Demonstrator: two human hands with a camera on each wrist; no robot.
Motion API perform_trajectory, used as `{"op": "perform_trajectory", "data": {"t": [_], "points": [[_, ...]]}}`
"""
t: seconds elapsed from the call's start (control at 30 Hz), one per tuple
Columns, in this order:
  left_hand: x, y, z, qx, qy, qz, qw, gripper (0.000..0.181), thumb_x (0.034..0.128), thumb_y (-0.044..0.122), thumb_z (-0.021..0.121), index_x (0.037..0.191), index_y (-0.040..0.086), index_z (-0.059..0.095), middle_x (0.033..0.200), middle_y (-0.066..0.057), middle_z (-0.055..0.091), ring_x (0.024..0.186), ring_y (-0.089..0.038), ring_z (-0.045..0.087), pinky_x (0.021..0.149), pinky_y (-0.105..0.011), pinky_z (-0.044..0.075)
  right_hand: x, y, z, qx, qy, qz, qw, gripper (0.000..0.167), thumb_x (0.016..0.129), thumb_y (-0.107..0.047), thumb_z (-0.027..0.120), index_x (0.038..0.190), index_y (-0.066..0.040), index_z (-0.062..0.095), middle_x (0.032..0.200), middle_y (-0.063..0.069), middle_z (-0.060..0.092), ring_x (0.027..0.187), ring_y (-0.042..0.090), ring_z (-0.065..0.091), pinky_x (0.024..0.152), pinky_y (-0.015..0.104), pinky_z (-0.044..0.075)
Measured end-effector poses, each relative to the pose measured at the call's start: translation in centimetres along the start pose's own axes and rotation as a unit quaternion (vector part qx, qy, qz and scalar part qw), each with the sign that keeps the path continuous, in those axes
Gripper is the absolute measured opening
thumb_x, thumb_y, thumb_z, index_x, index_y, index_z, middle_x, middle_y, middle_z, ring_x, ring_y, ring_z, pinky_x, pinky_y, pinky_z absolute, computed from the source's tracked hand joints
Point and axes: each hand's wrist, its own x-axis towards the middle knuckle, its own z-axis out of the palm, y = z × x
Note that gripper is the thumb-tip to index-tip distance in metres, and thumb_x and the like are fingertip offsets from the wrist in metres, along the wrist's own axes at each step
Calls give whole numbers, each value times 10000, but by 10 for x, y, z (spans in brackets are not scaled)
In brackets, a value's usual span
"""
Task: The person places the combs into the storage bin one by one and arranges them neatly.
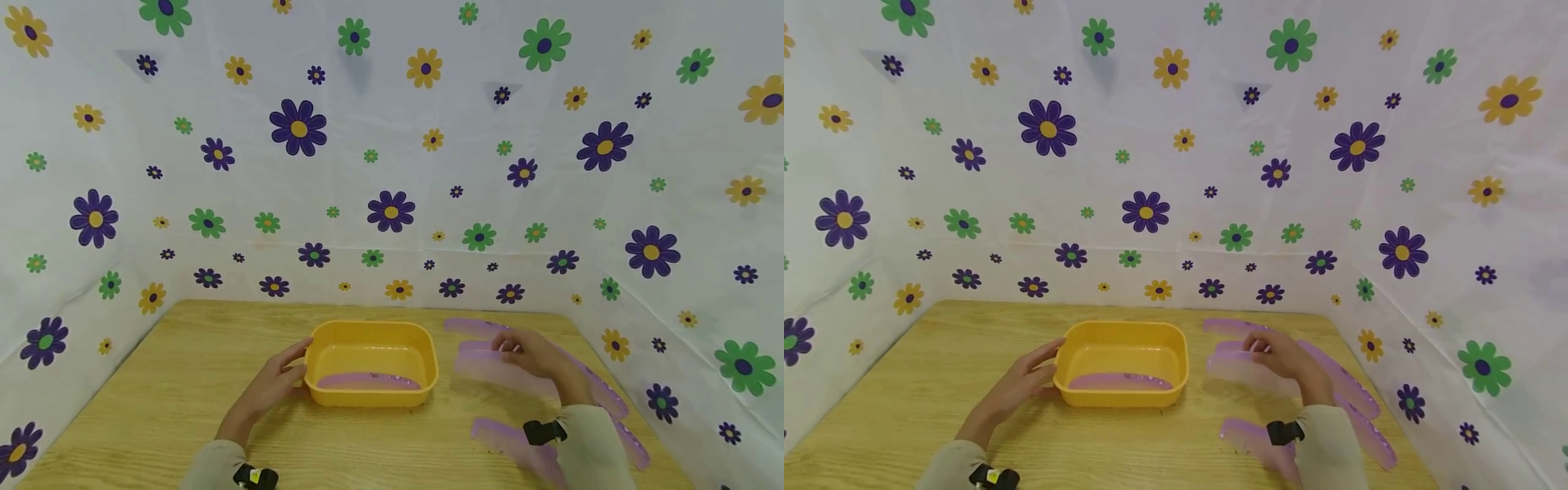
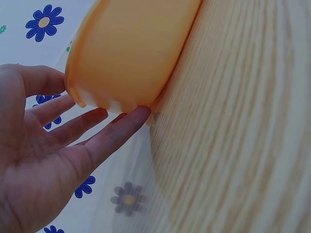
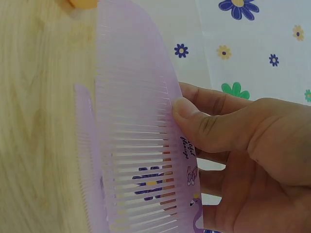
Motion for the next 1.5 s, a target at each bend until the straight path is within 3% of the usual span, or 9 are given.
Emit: {"op": "perform_trajectory", "data": {"t": [0.3, 0.63, 1.17, 1.5], "points": [[2, 0, -2, 52, 1, 1, 10000, 576, 1081, 82, 439, 1631, 63, 270, 1676, -277, 249, 1426, -519, 461, 938, -441, 627, 22, -17, -5, -22, -149, 76, 9999, 124, 960, 51, 618, 1038, -17, 686, 1013, 175, 727, 899, 220, 654, 768, 332, 552], [2, -2, 0, 43, 61, -15, 10000, 576, 1080, 77, 440, 1630, 62, 271, 1670, -282, 257, 1413, -523, 475, 926, -436, 632, 39, -30, -5, -65, -209, 218, 9995, 124, 986, 9, 608, 1069, -32, 691, 1077, 190, 717, 984, 300, 671, 877, 494, 588], [1, -1, 0, -7, 46, -57, 10000, 578, 1083, 114, 457, 1630, 75, 276, 1669, -280, 259, 1423, -519, 466, 939, -440, 627, 65, -41, 7, 14, -402, -16, 9992, 152, 983, 18, 608, 1092, -20, 705, 1073, 163, 730, 978, 269, 662, 935, 496, 592], [0, 1, 1, 25, 43, 20, 10000, 576, 1082, 108, 458, 1627, 58, 277, 1651, -303, 277, 1406, -523, 482, 935, -455, 627, 77, -48, 13, 86, -533, 360, 9979, 167, 983, 29, 601, 1069, -48, 721, 1040, 131, 722, 942, 226, 640, 909, 438, 592]]}}
